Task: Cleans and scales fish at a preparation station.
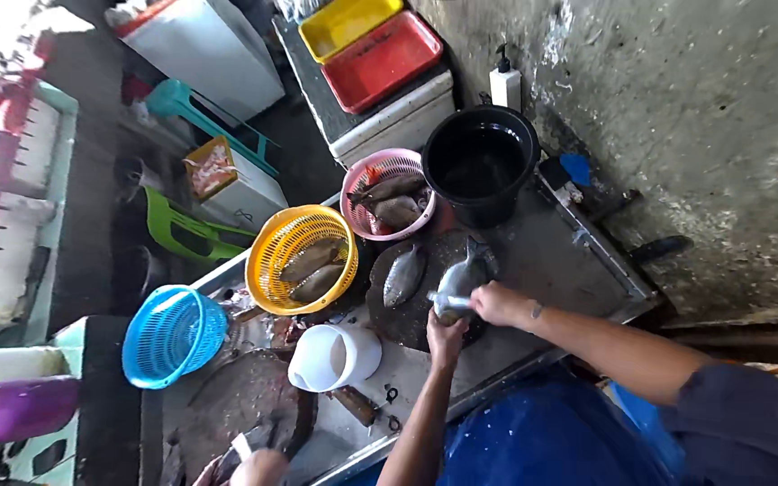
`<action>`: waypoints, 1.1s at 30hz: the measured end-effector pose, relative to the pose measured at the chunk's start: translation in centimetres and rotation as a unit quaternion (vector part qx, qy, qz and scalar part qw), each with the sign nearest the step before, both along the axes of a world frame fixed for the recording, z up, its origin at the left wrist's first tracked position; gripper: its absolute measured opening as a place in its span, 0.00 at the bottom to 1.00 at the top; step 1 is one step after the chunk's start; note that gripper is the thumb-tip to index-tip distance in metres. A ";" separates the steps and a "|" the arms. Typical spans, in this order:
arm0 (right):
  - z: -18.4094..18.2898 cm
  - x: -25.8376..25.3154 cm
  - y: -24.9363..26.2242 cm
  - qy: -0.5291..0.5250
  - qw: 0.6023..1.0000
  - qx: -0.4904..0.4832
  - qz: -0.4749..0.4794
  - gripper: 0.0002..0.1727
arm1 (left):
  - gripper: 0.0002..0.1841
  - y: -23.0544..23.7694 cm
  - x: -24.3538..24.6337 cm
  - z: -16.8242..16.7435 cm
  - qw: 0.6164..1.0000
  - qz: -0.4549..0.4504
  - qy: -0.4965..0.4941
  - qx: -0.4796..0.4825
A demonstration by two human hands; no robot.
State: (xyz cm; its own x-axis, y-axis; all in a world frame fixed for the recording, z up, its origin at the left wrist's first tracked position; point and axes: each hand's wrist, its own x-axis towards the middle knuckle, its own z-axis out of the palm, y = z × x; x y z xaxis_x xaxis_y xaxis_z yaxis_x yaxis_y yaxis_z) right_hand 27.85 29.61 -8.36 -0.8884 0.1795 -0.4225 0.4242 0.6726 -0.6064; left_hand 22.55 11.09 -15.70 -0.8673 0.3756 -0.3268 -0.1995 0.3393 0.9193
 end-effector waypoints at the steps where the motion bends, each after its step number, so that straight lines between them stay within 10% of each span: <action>1: 1.4 -0.5 0.0 -0.020 0.999 -0.024 0.030 0.23 | 0.41 -0.2 0.3 -0.2 0.999 -0.008 0.028 -0.029; 5: 3.4 -1.8 1.0 -0.044 0.993 0.107 -0.037 0.14 | 0.40 0.1 1.1 0.3 0.996 -0.009 0.046 -0.080; 15: -0.7 -0.9 2.2 -0.017 0.998 0.031 0.042 0.24 | 0.42 -1.2 -0.1 1.1 0.985 -0.002 -0.146 0.089; 21: -3.1 1.1 2.8 -0.028 0.998 -0.041 0.036 0.23 | 0.23 -1.3 -1.4 2.0 0.884 0.196 -0.370 0.208; 33: -4.3 3.1 1.6 0.045 0.992 0.021 -0.119 0.22 | 0.23 1.8 -1.4 2.2 0.903 0.211 -0.333 0.170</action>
State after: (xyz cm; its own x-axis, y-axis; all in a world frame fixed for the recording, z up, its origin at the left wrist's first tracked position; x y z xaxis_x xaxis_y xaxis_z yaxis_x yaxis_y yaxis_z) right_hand 30.97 31.22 -12.61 -0.8522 0.4045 -0.3318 0.5200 0.5858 -0.6216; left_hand 21.14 12.85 -13.45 -0.6110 0.2336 -0.7564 -0.7916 -0.1763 0.5850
